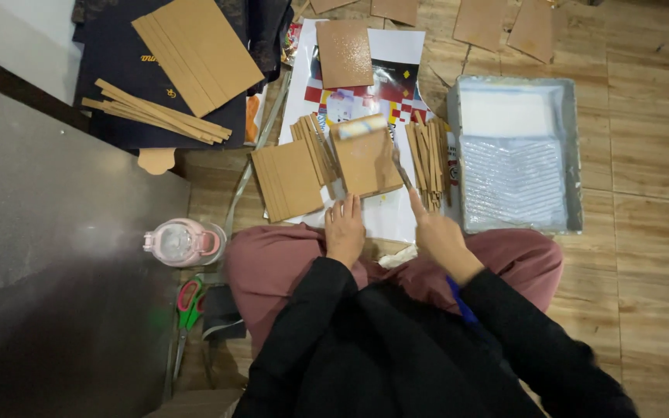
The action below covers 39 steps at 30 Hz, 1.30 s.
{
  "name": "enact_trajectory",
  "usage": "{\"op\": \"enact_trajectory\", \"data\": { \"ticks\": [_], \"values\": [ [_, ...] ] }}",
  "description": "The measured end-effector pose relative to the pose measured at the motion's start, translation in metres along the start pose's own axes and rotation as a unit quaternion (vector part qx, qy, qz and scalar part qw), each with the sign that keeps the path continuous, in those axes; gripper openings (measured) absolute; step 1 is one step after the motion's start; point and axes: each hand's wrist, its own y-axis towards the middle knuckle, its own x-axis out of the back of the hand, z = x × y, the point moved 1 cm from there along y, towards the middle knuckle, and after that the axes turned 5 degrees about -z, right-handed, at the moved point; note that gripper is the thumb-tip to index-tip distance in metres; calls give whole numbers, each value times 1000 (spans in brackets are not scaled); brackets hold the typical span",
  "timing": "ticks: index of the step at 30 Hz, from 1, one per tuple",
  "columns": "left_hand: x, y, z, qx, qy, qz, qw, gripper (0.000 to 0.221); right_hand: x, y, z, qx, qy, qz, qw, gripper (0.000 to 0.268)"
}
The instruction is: The person is organizing, stacking, and applying a substance to cardboard pieces using a small paint roller on the floor.
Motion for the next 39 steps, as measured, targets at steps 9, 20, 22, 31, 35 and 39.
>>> {"op": "enact_trajectory", "data": {
  "ticks": [9,20,22,31,35,39],
  "values": [
    [-1,0,0,12,-10,-43,999,48,21,-38,9,-18,56,18,998,69],
    [3,0,0,19,-32,-27,999,54,-12,-66,-4,-40,46,25,998,69],
    [4,1,0,20,-28,-29,999,53,-2,-34,3,-37,61,11,997,70],
    [6,-1,-3,26,-10,-35,999,51,18,-45,1,-38,70,2,997,69],
    [15,2,-7,30,4,-36,999,52,8,-102,-9,-68,81,64,992,67],
    [12,2,-8,21,6,-39,999,50,1,-88,-10,-69,72,50,994,64]
  ]
}}
